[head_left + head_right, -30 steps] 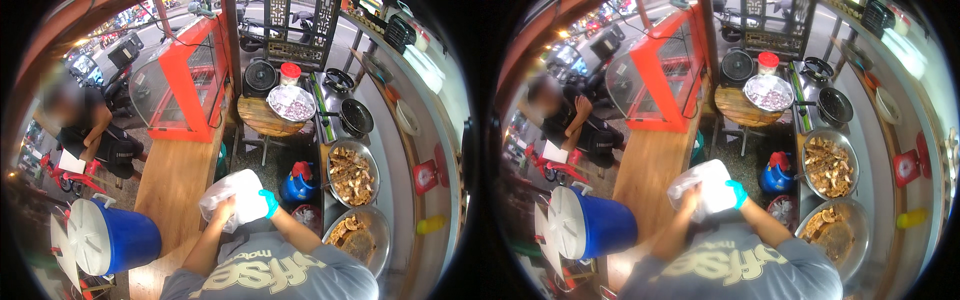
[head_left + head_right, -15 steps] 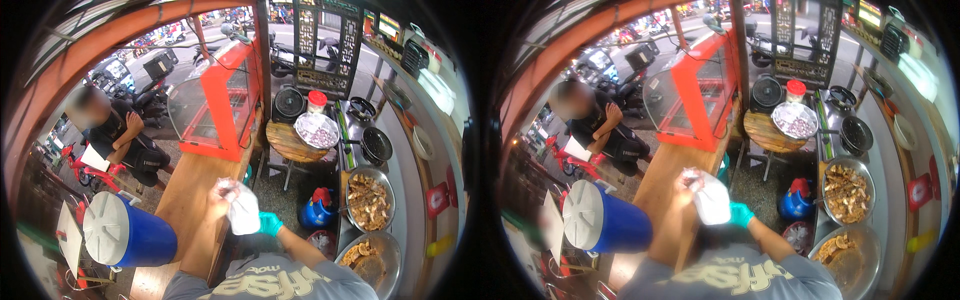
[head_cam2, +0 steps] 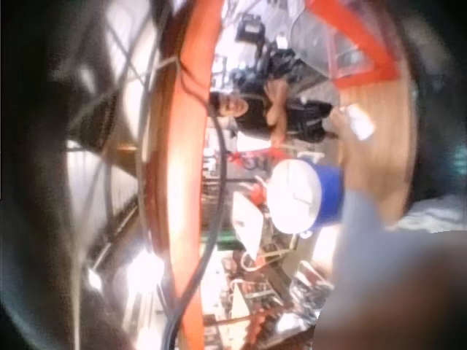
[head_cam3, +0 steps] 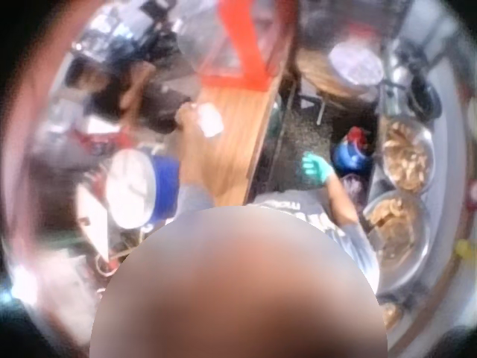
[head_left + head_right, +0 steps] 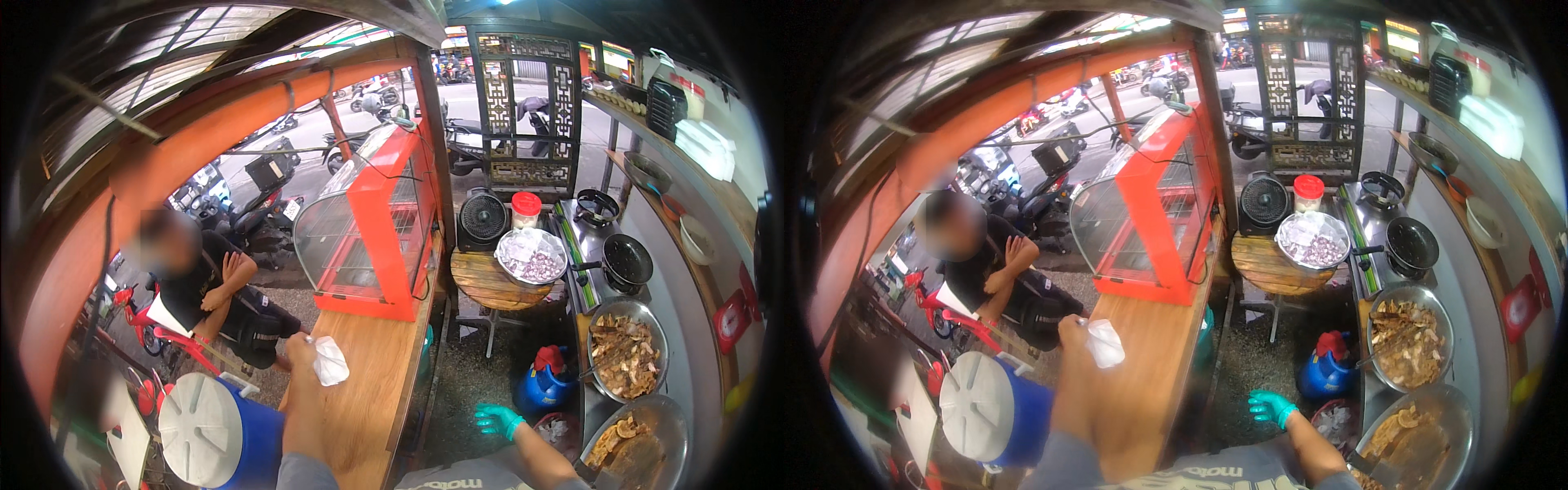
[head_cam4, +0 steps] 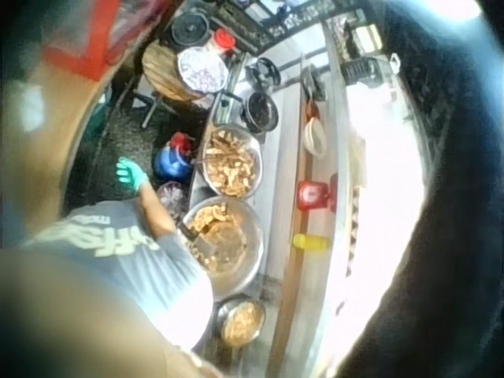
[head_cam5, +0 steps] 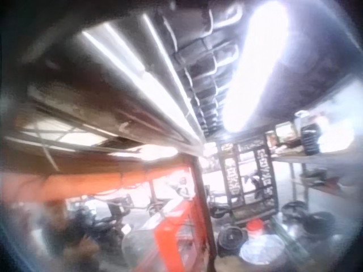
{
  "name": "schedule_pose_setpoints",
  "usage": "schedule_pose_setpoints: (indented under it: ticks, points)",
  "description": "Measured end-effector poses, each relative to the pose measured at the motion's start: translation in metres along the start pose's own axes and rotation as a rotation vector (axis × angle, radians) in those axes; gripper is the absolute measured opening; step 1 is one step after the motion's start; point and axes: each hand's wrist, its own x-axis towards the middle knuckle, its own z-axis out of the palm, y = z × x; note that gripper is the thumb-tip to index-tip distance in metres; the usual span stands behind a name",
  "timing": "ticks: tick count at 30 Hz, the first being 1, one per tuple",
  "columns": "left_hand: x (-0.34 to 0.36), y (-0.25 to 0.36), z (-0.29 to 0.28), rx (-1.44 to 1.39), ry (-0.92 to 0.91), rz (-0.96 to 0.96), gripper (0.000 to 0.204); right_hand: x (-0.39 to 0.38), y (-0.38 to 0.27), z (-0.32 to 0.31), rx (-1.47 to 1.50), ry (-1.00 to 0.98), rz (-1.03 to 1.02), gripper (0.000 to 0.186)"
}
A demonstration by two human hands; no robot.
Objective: The person uses a knife and wooden spatula to chop and mix cooked meat in a large metal bowl, then transfers portions into a frying pan. The process is repeated multiple times with consistent chopping and mixing motions.
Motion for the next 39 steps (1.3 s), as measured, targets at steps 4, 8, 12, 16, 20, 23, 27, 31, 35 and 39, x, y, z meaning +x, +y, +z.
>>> schedule_pose_setpoints:
  ticks: [4,8,12,16,20,23,27,31,35,39]
  points:
    - [0.036,-0.056,0.029,0.098,-0.048,-0.026,0.020,-0.004,0.013,-0.023,0.012,0.117,0.042,0.048]
    - [0.063,-0.079,0.049,-0.008,-0.196,-0.160,0.024,-0.001,0.012,-0.044,-0.077,0.138,0.059,0.056]
    - [0.082,-0.052,0.037,0.131,-0.076,-0.112,0.025,-0.001,-0.022,-0.056,-0.167,0.110,-0.008,0.065]
    - [0.073,0.025,0.022,0.173,0.082,0.087,0.025,-0.008,-0.076,-0.054,-0.355,0.047,-0.258,0.069]
    - [0.030,0.122,0.037,0.057,-0.123,0.279,0.026,-0.027,-0.126,-0.054,-0.411,0.023,-0.425,0.065]
    - [-0.005,0.186,0.063,-0.040,-0.504,0.311,0.026,-0.044,-0.169,-0.061,-0.332,0.028,-0.568,0.059]
    - [-0.017,0.270,0.108,-0.129,-0.985,0.360,0.027,-0.070,-0.224,-0.088,0.042,0.029,-0.606,0.052]
    - [-0.001,0.395,0.180,-0.209,-1.123,0.633,0.025,-0.071,-0.281,-0.128,0.330,0.218,-0.673,0.052]
    - [0.038,0.550,0.274,-0.561,-1.040,0.950,0.027,-0.044,-0.332,-0.172,0.689,0.453,-0.656,0.056]
    - [0.073,0.699,0.379,-0.757,-0.905,1.083,0.030,-0.006,-0.384,-0.216,0.800,0.612,-0.676,0.056]
